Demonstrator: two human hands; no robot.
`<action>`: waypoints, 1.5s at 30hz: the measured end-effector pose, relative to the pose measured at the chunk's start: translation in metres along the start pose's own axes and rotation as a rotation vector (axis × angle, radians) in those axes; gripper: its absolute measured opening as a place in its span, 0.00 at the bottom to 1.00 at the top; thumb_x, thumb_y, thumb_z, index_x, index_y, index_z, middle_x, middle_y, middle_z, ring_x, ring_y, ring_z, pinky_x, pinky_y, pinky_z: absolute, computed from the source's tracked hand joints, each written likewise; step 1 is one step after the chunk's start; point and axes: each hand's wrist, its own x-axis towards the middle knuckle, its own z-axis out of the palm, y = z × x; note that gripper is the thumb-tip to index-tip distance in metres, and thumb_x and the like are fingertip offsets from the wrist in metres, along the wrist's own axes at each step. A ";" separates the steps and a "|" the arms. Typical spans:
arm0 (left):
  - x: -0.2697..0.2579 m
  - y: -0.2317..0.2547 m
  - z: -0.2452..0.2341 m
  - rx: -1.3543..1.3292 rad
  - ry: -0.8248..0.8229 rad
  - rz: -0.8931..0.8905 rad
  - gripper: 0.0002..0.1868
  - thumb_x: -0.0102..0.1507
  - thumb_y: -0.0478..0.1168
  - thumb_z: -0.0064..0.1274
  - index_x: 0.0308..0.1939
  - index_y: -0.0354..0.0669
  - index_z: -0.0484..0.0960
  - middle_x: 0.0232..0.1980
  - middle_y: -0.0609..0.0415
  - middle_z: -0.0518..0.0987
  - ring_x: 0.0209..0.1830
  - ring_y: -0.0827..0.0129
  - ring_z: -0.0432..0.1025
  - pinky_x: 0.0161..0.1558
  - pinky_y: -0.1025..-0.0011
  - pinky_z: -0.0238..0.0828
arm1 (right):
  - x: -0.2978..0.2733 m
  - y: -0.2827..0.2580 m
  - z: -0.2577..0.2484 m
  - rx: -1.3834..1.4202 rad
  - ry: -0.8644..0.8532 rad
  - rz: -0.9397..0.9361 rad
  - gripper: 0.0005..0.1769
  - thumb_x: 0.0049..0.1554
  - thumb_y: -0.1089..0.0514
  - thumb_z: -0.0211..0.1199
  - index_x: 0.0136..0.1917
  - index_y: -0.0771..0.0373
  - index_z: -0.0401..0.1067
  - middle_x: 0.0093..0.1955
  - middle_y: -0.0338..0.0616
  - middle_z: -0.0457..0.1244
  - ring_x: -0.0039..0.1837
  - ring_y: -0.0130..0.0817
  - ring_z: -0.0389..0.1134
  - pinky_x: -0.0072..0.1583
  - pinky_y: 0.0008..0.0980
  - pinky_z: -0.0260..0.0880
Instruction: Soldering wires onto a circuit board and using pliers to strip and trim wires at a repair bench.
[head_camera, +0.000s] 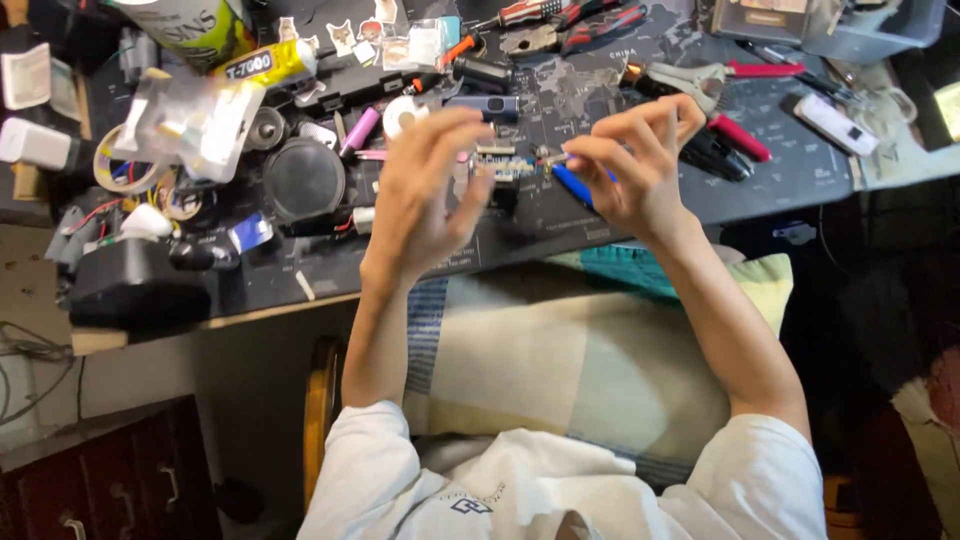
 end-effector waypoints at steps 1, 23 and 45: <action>-0.005 -0.008 0.002 0.068 -0.167 -0.037 0.23 0.73 0.37 0.60 0.69 0.31 0.76 0.72 0.35 0.76 0.74 0.46 0.71 0.76 0.50 0.69 | 0.003 -0.002 -0.001 -0.005 -0.007 0.008 0.13 0.76 0.49 0.60 0.54 0.54 0.81 0.51 0.40 0.67 0.57 0.45 0.60 0.64 0.49 0.45; -0.017 -0.005 -0.001 -0.118 0.043 -0.353 0.14 0.79 0.39 0.47 0.60 0.31 0.79 0.62 0.36 0.82 0.63 0.46 0.79 0.68 0.55 0.78 | 0.027 0.026 0.004 0.083 -0.308 -0.011 0.10 0.74 0.52 0.62 0.57 0.44 0.85 0.52 0.32 0.68 0.53 0.40 0.59 0.69 0.52 0.49; -0.021 -0.008 0.001 -0.120 0.036 -0.300 0.14 0.80 0.41 0.44 0.59 0.34 0.78 0.58 0.39 0.84 0.56 0.50 0.82 0.65 0.47 0.80 | 0.033 0.036 0.014 0.086 -0.355 -0.142 0.07 0.73 0.52 0.65 0.56 0.43 0.84 0.51 0.32 0.68 0.50 0.37 0.60 0.66 0.49 0.51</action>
